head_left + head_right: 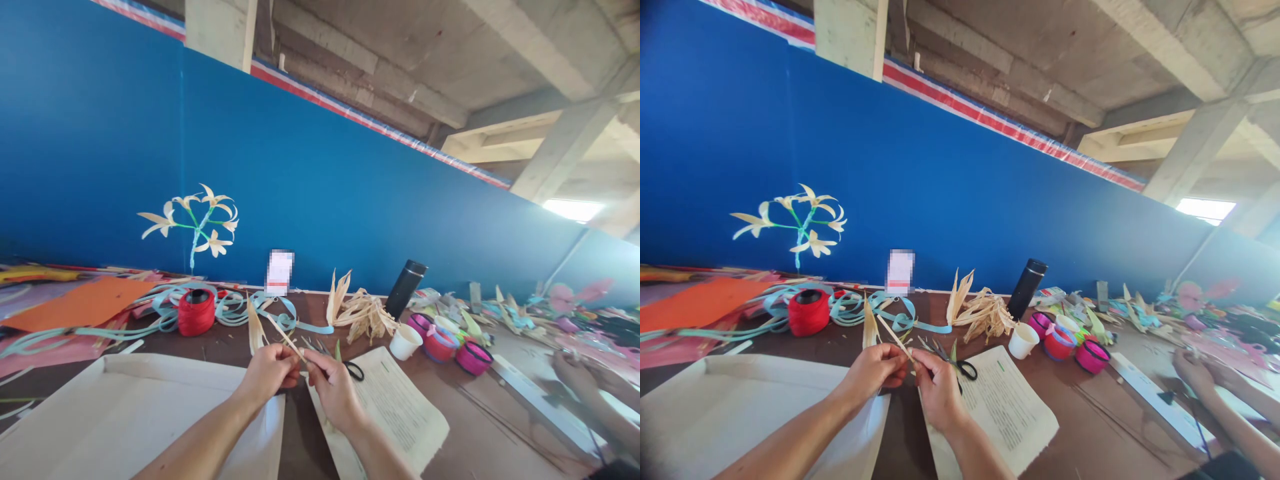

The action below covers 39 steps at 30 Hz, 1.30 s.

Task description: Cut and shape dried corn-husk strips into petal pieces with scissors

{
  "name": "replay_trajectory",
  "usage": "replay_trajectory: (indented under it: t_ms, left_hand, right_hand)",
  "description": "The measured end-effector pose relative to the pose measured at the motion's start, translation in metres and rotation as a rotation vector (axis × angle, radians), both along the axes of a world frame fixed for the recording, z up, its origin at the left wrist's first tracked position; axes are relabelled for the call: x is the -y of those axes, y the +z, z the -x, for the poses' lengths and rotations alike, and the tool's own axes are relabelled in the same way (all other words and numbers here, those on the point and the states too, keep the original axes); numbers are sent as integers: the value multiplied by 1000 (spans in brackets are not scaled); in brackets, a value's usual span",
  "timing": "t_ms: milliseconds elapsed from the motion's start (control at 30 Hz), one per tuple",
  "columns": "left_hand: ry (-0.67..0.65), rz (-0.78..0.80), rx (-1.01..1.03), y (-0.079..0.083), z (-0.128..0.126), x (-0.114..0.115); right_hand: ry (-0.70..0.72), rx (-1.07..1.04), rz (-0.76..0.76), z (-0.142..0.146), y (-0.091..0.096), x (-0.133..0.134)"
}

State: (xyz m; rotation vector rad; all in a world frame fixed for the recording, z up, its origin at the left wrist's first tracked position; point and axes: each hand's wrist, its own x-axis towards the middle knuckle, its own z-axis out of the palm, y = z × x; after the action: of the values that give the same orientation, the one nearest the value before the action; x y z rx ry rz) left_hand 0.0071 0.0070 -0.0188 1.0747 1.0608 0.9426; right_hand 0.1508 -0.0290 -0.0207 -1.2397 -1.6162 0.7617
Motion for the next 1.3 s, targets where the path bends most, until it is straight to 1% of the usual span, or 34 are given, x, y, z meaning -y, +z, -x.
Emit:
replay_trajectory:
  t_ms: [233,400,700,833,933,1033,1100,1200,1300]
  left_hand:
    - [16,50,-10,-2,0,-2]
    - [8,62,7,-3,-1,-3]
    - [9,67,22,-4,0,-2]
    - [25,77,23,-1,0,-2]
    - [35,80,23,4,-1,1]
    - [18,76,47,9,-1,4]
    - [11,72,65,9,-2,4]
    - [35,77,73,6,-2,1]
    - [49,58,89,0,-1,-3]
  right_hand:
    - [-50,177,-184,-3,-12,1]
    - [-73,320,-267,-4,-12,2]
    - [-138,756,-323,-7,-13,6]
    - [-179,846,-323,-2,-11,8]
    - [-201,882,-329,-4,-9,7]
    - [-272,850,-325,-16,-8,2]
    - [-321,744,-339,-26,-9,-2]
    - [-242,501,-323,-33,-10,-5]
    - [-192,223,-213,-26,-10,-4]
